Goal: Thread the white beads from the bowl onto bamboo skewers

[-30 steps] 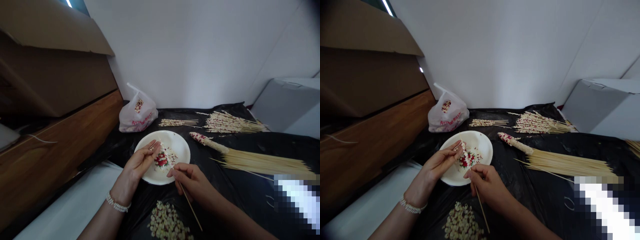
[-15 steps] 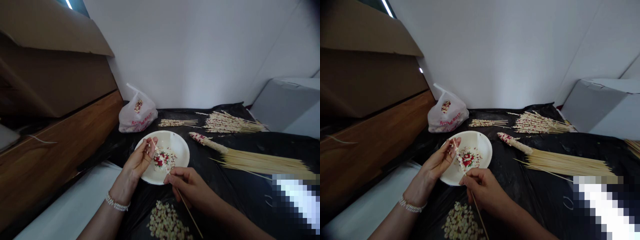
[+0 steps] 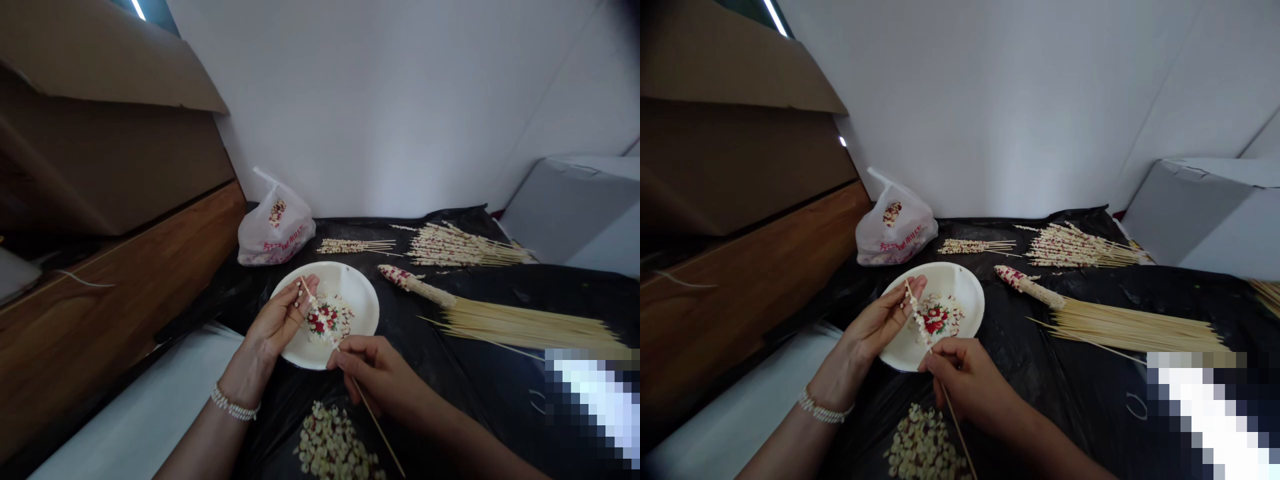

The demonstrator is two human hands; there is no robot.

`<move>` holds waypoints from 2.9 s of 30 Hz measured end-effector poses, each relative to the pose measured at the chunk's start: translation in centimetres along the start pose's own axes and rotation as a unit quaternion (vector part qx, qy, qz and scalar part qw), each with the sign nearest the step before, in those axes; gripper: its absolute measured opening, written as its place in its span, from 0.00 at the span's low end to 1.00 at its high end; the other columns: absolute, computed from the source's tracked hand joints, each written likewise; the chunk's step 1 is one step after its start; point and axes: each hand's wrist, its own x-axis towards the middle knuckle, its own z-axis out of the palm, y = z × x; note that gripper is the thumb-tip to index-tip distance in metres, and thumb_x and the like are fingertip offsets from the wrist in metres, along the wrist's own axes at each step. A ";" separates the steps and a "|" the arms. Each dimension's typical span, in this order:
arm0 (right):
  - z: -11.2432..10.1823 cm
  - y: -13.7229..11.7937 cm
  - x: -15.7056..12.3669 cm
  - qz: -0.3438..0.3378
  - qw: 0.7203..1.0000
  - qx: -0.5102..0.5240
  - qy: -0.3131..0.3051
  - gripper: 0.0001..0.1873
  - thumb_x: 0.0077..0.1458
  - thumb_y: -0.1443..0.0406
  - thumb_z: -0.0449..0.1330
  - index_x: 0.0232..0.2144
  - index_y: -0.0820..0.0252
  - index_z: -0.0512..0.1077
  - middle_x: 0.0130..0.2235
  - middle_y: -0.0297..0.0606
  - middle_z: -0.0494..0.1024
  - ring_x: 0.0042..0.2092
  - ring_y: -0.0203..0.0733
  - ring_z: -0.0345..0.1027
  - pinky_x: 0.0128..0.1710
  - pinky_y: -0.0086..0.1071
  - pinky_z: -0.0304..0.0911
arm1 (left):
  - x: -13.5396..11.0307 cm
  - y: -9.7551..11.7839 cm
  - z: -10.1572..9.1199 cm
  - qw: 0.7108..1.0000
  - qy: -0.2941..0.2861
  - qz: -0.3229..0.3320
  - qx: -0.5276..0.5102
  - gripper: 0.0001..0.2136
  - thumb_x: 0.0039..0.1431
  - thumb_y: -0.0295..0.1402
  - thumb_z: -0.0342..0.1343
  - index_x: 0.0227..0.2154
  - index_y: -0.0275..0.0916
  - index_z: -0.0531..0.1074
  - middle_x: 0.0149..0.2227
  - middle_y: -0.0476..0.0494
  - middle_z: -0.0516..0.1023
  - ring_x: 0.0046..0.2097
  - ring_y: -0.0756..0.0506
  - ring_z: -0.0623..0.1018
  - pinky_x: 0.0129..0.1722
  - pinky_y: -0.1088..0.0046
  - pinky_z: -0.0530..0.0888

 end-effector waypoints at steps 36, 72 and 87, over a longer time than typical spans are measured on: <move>0.1 0.4 -0.1 0.032 0.996 0.073 -0.035 0.15 0.55 0.54 0.58 0.31 0.62 0.72 0.14 0.24 0.67 0.11 0.25 0.50 0.11 0.22 0.41 | 0.0 -0.1 -0.3 0.998 0.000 0.069 -0.015 0.10 0.58 0.15 0.52 0.38 0.31 0.75 0.35 0.37 0.81 0.33 0.50 0.82 0.33 0.82 0.79; 0.3 0.4 -0.1 0.039 0.995 0.085 -0.029 0.16 0.55 0.54 0.58 0.32 0.62 0.71 0.14 0.24 0.67 0.11 0.26 0.50 0.11 0.22 0.41 | 0.5 -0.8 -0.6 0.993 -0.003 0.115 0.034 0.09 0.56 0.15 0.54 0.35 0.29 0.77 0.36 0.34 0.82 0.36 0.49 0.82 0.37 0.81 0.78; 0.2 0.6 0.0 0.020 1.000 0.011 -0.016 0.17 0.57 0.53 0.56 0.31 0.61 0.71 0.15 0.24 0.65 0.13 0.26 0.49 0.13 0.22 0.42 | 0.7 -0.1 -0.4 0.999 -0.014 0.005 -0.041 0.08 0.63 0.23 0.51 0.36 0.29 0.75 0.30 0.40 0.80 0.30 0.50 0.80 0.29 0.79 0.78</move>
